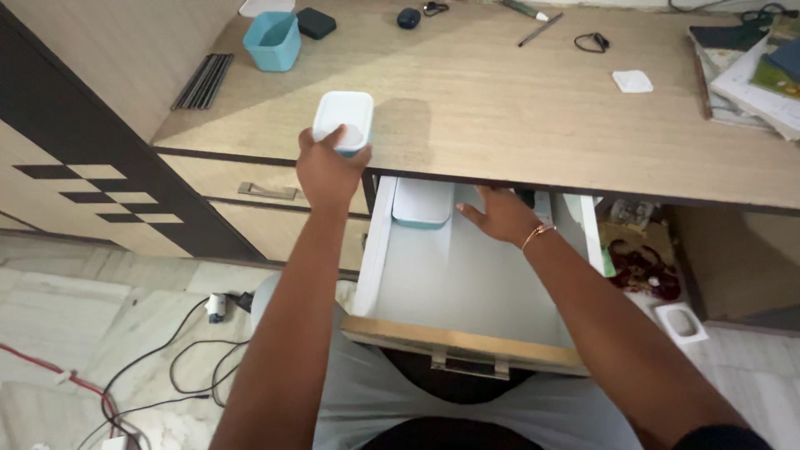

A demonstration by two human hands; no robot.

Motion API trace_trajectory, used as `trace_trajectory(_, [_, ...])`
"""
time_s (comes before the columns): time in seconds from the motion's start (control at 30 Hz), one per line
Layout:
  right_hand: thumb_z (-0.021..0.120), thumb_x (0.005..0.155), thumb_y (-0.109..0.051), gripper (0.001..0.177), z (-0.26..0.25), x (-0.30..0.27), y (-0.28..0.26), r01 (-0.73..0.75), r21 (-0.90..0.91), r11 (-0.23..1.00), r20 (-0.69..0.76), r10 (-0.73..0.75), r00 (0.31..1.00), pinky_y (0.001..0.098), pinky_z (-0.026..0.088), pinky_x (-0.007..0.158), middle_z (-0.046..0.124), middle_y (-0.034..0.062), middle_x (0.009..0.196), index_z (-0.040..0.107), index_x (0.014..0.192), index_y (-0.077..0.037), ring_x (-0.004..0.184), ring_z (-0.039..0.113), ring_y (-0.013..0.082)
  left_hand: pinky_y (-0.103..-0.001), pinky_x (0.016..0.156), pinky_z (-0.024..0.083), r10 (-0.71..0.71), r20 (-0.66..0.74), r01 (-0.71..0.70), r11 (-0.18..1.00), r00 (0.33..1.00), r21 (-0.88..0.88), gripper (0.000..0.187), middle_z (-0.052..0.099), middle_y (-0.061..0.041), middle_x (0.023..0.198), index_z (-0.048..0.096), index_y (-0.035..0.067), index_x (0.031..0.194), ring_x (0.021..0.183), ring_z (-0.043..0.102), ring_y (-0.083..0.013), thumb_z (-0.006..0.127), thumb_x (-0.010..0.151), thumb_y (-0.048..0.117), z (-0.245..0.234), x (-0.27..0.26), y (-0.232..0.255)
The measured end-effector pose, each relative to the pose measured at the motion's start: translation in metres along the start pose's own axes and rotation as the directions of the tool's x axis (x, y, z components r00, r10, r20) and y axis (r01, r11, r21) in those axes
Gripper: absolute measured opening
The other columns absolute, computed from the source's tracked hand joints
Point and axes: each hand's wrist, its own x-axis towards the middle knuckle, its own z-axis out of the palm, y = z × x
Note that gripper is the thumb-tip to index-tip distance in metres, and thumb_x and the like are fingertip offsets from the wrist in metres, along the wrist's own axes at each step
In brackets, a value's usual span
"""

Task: The person organizes pens and markers into a light blue plastic container on a desk. They then place the container into a drawer and close it. Finally, they coil a black cable and place it into a separate blue container.

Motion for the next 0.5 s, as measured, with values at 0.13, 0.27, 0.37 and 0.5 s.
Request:
trace_trajectory(0.13, [0.054, 0.098, -0.057, 0.079, 0.002, -0.002, -0.002, -0.057, -0.028, 0.998, 0.003, 0.057, 0.998, 0.0496, 0.041, 0.109, 0.055, 0.0326, 0.139, 0.048, 0.142, 0.008, 0.130, 0.049, 0.0496, -0.042, 0.084, 0.059, -0.013, 0.080, 0.016, 0.999, 0.997, -0.035, 0.055, 0.061, -0.019, 0.126, 0.079, 0.012, 0.113, 0.096, 0.070, -0.0357, 0.093, 0.067, 0.038, -0.012, -0.023, 0.015])
trace_trajectory(0.27, [0.055, 0.099, -0.056, 0.071, -0.010, -0.002, -0.019, -0.066, -0.064, 0.996, 0.020, 0.068, 0.998, 0.0511, 0.041, 0.110, 0.059, 0.0304, 0.135, 0.056, 0.138, 0.003, 0.128, 0.053, 0.0469, -0.043, 0.081, 0.058, 0.038, 0.128, -0.035, 0.999, 0.991, -0.026, 0.054, 0.059, -0.021, 0.128, 0.080, 0.012, 0.111, 0.095, 0.070, -0.0357, 0.093, 0.065, 0.039, -0.028, -0.044, 0.033])
trace_trajectory(0.37, [0.056, 0.099, -0.051, 0.062, -0.016, -0.007, -0.028, 0.012, -0.042, 0.999, -0.063, -0.015, 0.998, 0.0512, 0.044, 0.107, 0.063, 0.0267, 0.131, 0.060, 0.138, -0.002, 0.121, 0.057, 0.0456, -0.043, 0.082, 0.058, 0.083, 0.171, -0.078, 0.996, 0.982, -0.036, 0.057, 0.059, -0.022, 0.128, 0.080, 0.012, 0.111, 0.096, 0.070, -0.0361, 0.093, 0.064, 0.040, -0.039, -0.066, 0.043])
trace_trajectory(0.5, [0.059, 0.099, -0.044, 0.048, -0.019, -0.008, -0.031, 0.062, 0.031, 0.998, -0.129, -0.057, 0.990, 0.0473, 0.050, 0.099, 0.070, 0.0206, 0.123, 0.069, 0.127, -0.006, 0.113, 0.065, 0.0410, -0.041, 0.085, 0.059, 0.153, 0.214, -0.145, 0.988, 0.965, -0.055, 0.058, 0.058, -0.024, 0.131, 0.078, 0.012, 0.114, 0.099, 0.070, -0.0354, 0.090, 0.066, 0.043, -0.046, -0.103, 0.056])
